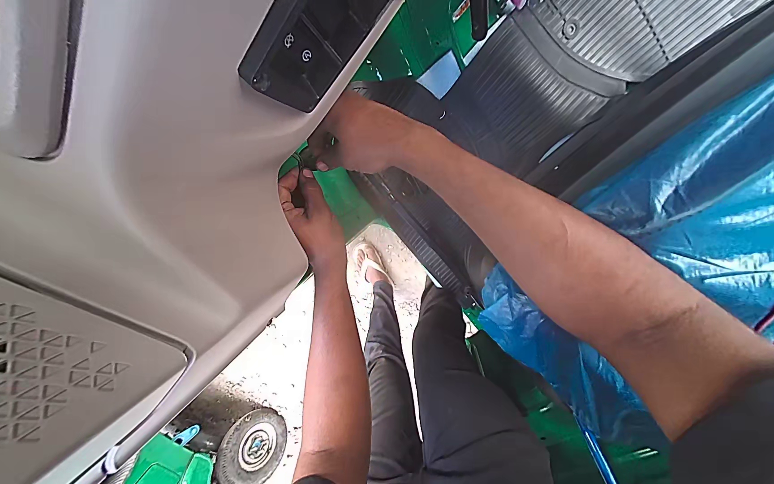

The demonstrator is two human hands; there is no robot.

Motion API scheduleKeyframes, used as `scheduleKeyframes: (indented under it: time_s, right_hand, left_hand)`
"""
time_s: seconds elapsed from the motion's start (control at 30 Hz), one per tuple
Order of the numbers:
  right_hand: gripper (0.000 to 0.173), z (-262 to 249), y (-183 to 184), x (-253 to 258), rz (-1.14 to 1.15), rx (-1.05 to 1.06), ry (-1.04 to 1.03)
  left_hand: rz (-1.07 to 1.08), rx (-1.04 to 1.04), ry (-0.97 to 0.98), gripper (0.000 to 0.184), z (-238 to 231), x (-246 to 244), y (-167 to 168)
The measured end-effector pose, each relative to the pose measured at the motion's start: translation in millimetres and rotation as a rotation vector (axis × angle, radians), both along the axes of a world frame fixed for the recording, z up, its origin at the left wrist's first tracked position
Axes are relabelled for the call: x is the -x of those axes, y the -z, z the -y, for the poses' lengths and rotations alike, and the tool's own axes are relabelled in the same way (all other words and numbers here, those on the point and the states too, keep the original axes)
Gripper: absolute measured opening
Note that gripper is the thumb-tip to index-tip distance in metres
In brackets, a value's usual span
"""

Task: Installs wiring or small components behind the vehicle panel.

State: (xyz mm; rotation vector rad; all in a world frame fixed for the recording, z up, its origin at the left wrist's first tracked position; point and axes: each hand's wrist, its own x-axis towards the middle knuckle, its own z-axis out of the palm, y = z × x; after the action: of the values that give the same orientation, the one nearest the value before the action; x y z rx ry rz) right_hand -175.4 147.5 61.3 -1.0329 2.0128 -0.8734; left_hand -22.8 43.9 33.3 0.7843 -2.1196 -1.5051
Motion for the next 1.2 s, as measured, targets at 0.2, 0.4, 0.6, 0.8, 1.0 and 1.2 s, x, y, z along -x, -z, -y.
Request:
scheduleKeyframes:
  time_s: [0.2,0.4,0.6,0.8,1.0,1.2]
  right_hand:
    - [0.023,-3.5,-11.4,2.7,-0.052,-0.075,-0.005]
    - [0.018,-15.6,-21.3,10.3,0.269,-0.073,0.153]
    - [0.022,-9.4,-11.3,2.7,0.571,0.149,0.051]
    - [0.028,0.9,-6.0,-6.9,0.424,0.189,0.170]
    - [0.018,3.5,-2.3,-11.0,0.212,0.280,0.102]
    - [0.021,10.1,10.9,-24.8,0.109,0.333,0.368]
  left_hand:
    - [0.042,0.223,0.108,0.012,8.5,1.2,8.9]
    - [-0.029,0.311,0.155,0.015,13.6,5.6,14.0]
    - [-0.123,0.021,0.063,0.017,4.9,5.1,8.6]
    - [-0.103,-0.299,0.002,0.017,1.8,5.7,10.8]
    - [-0.127,-0.415,-0.066,0.016,-8.5,4.1,12.9]
    - [-0.074,-0.460,-0.094,0.017,-29.2,4.4,4.9]
